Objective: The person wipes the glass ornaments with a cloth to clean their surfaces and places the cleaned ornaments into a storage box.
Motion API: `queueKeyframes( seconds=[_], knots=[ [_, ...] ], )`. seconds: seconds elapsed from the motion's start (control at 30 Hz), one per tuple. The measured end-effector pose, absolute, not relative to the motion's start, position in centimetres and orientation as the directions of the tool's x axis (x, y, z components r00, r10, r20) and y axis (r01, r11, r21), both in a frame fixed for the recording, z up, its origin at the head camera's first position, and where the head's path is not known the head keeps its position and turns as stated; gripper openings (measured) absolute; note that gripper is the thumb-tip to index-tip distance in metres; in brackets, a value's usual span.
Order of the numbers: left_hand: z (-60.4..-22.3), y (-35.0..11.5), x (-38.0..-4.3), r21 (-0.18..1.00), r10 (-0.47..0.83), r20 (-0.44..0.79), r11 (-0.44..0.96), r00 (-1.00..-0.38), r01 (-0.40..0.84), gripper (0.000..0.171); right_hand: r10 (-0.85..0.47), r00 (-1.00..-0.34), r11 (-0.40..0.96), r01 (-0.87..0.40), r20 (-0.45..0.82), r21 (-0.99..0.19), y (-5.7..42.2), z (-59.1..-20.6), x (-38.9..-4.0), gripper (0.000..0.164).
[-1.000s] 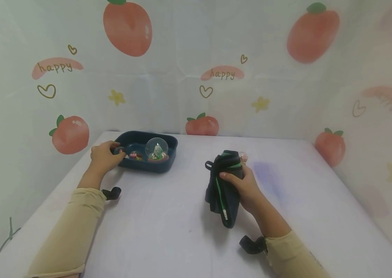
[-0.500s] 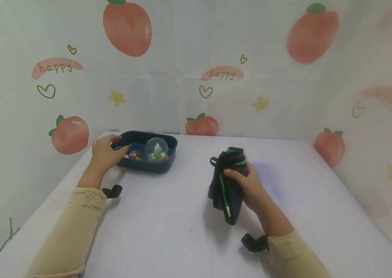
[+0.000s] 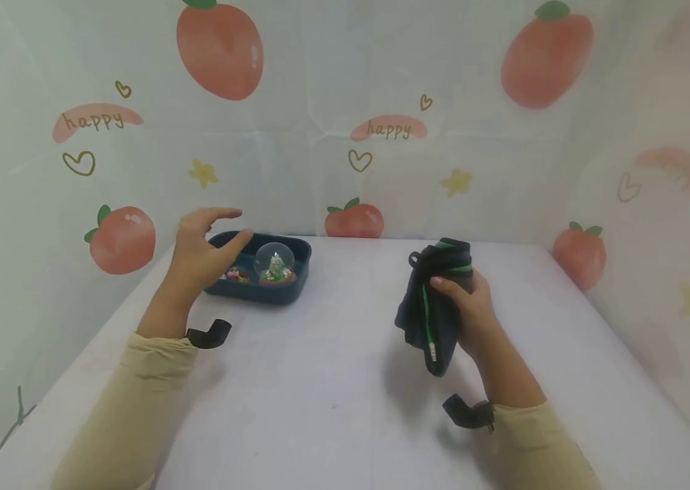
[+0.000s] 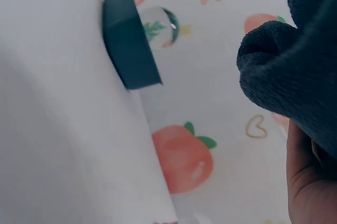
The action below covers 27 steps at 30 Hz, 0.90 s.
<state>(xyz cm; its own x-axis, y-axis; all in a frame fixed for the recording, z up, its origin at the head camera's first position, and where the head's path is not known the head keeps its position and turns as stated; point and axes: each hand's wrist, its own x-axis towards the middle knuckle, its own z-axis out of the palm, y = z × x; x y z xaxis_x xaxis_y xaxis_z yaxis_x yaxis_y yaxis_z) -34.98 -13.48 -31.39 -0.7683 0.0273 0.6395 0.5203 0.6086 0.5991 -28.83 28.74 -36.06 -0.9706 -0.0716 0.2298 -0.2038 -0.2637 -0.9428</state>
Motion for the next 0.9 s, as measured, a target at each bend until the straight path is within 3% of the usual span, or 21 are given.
queueKeyframes(
  seconds=[0.13, 0.33, 0.5, 0.9],
  knots=[
    [-30.8, -10.1, -34.5, 0.591, 0.116, 0.651, 0.544, -0.750, 0.596, 0.035, 0.009, -0.972, -0.284, -0.229, 0.236, -0.931, 30.0, -35.9, -28.8, 0.019],
    [-32.4, -6.0, -34.6, 0.633, 0.268, 0.556, 0.478, -0.787, 0.609, 0.037, 0.034, -0.967, -0.321, -0.250, 0.253, -0.913, 31.3, -35.6, -29.0, 0.020],
    [-33.9, -3.1, -35.3, 0.682, 0.297, 0.529, 0.409, -0.795, 0.606, 0.036, 0.033, -0.957, -0.324, -0.283, 0.289, -0.902, 31.9, -35.5, -29.3, 0.019],
    [-37.1, 3.7, -37.1, 0.804, 0.408, 0.318, 0.362, -0.856, 0.471, 0.051, 0.025, -0.965, -0.359, -0.253, 0.262, -0.898, 32.4, -35.9, -29.8, 0.019]
  ],
)
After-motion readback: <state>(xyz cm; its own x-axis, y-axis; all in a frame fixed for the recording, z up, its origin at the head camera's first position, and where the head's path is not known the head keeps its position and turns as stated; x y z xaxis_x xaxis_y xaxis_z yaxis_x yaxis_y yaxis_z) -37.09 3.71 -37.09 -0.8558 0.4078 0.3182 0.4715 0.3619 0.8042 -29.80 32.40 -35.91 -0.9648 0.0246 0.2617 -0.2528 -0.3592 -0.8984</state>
